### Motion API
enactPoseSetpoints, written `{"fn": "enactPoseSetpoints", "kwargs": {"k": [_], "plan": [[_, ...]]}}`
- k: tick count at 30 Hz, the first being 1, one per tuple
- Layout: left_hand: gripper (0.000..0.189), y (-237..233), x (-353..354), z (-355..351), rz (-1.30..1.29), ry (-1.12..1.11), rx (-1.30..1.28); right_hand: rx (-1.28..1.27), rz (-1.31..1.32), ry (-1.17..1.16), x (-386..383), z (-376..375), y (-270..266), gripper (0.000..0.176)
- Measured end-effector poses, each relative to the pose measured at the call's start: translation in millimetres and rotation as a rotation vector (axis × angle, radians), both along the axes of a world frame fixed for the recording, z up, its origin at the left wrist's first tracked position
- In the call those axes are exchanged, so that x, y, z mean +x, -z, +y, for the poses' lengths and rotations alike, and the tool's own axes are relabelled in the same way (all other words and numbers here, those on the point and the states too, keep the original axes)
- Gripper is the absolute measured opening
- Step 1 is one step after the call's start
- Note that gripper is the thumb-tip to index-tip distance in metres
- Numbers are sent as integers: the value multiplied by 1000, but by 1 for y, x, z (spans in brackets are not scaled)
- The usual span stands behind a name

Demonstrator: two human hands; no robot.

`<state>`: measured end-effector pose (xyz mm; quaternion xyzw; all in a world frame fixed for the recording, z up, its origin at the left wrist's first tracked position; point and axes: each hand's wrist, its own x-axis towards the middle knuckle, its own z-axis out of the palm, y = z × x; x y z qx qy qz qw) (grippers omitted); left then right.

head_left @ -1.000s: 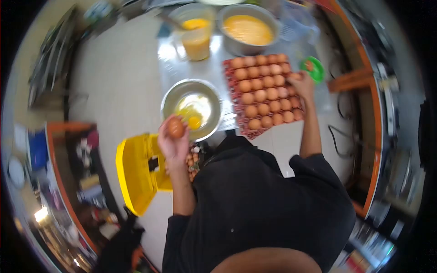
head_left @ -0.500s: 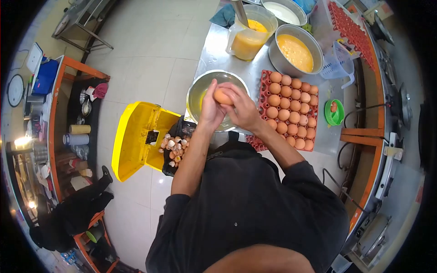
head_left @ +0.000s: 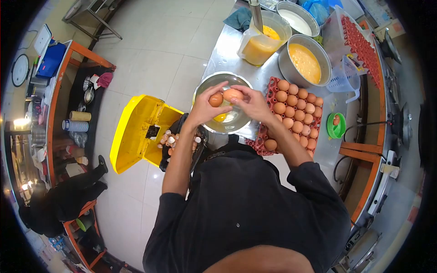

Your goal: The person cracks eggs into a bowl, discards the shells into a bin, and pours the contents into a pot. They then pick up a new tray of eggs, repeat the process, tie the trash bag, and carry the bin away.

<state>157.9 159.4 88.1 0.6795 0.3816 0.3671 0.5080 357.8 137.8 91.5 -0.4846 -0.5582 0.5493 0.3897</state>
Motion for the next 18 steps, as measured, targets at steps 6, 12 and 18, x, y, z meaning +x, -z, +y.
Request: {"fn": "enactPoseSetpoints", "kwargs": {"k": [6,12,18], "plan": [[42,-5,-14,19,255,28,42,-10,-166,-305,9,29,-6,43],[33,-14,-28,17,413,-139,64,409,-1078,-379,4,41,-38,46],[20,39,-40,-15,-576,74,-711,376,-308,-266,-22,29,-40,44]]}}
